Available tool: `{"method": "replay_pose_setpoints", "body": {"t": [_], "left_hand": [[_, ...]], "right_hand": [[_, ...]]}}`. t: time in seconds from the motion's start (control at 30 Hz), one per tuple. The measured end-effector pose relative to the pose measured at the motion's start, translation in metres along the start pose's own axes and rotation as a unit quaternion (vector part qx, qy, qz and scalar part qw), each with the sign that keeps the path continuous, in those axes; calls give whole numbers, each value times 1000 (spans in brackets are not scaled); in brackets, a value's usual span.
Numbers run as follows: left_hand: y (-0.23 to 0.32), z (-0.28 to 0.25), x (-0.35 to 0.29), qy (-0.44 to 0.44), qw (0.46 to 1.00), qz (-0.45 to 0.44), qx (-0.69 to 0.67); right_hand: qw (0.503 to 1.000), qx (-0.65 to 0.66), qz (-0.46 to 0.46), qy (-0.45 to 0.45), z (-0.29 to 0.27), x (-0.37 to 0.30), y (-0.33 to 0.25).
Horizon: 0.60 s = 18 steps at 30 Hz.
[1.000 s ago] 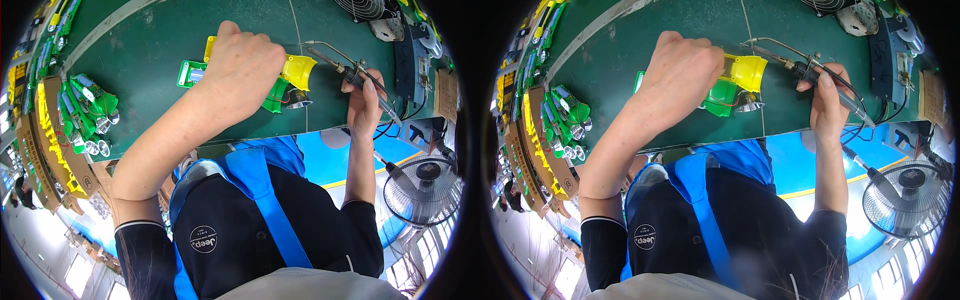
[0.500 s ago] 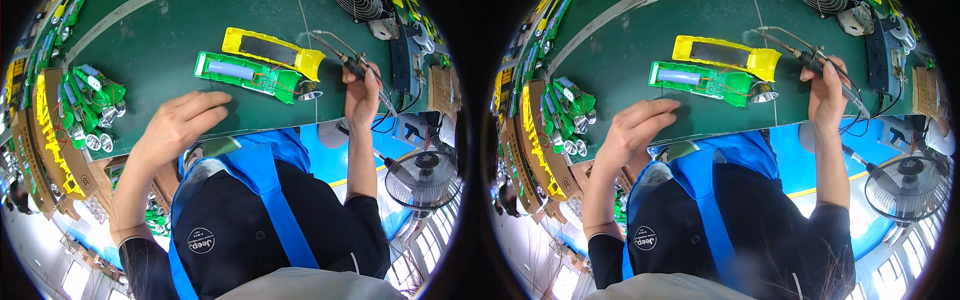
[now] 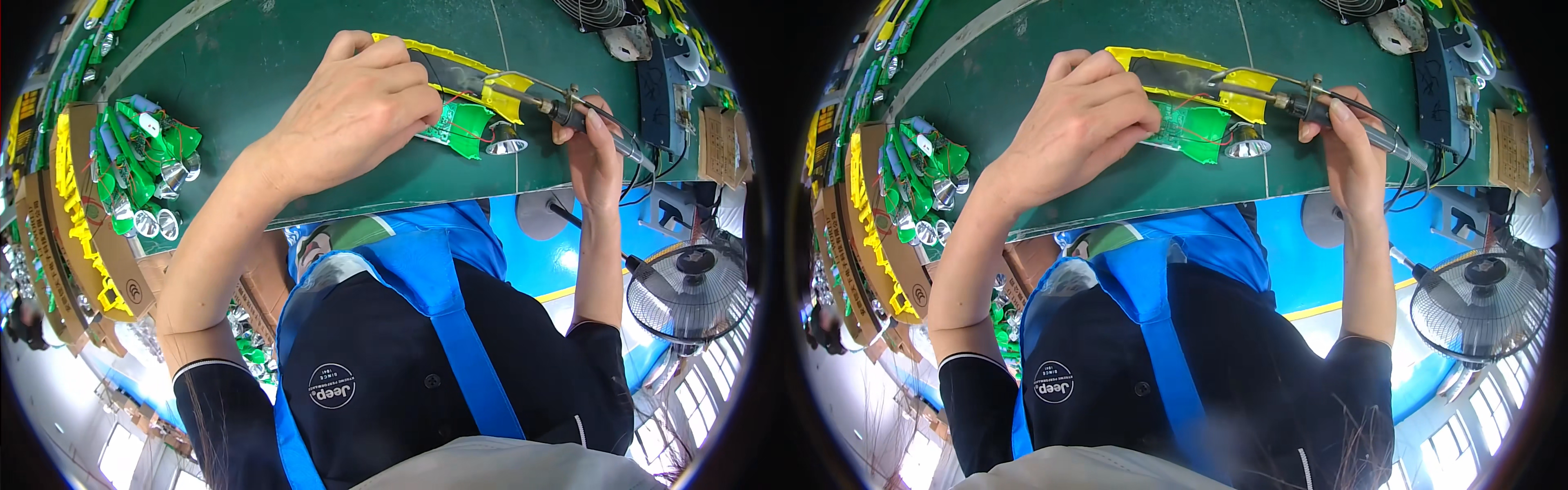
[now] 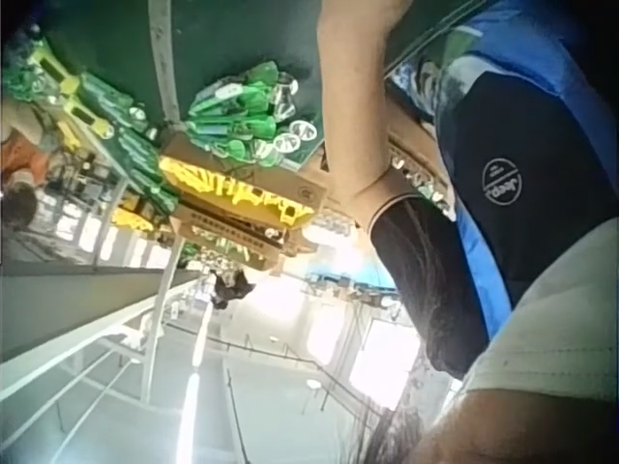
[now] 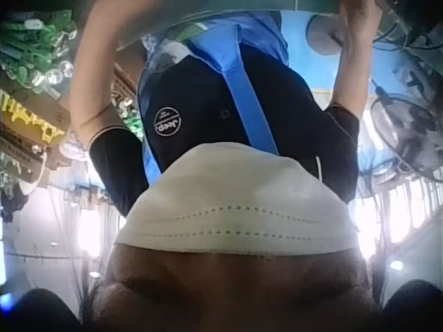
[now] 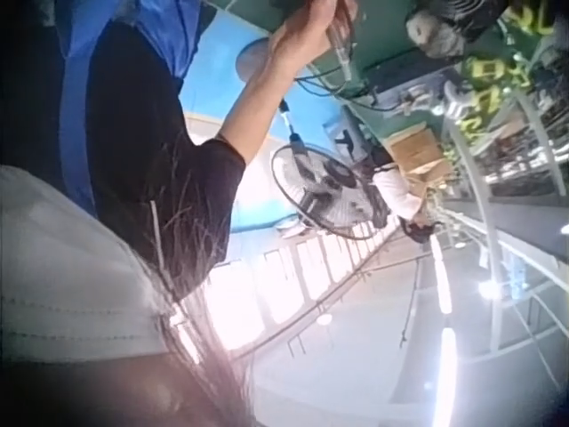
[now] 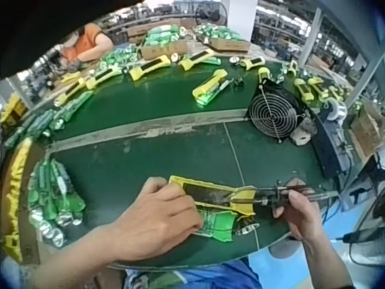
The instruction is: Soldering internal wiring and circuit boards during the assembly of hand-held flashlights.
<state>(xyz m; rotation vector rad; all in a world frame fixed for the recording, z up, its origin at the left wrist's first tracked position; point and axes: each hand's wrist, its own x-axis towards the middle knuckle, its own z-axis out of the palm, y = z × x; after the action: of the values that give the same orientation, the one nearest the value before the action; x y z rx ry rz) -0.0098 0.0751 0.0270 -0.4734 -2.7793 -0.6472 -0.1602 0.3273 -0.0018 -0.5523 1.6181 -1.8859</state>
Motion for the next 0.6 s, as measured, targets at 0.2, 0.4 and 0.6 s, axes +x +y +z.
{"method": "replay_pose_setpoints", "body": {"t": [0.2, 0.4, 0.6], "left_hand": [[12, -3, 11, -76, 992, -30, 98], [17, -8, 20, -117, 986, -50, 105], [13, -3, 17, -111, 986, -61, 109]], "right_hand": [[995, -64, 40, -59, 3, 16, -10], [982, -132, 80, -105, 13, 26, -17], [978, -142, 95, -123, 18, 26, -15]]}}
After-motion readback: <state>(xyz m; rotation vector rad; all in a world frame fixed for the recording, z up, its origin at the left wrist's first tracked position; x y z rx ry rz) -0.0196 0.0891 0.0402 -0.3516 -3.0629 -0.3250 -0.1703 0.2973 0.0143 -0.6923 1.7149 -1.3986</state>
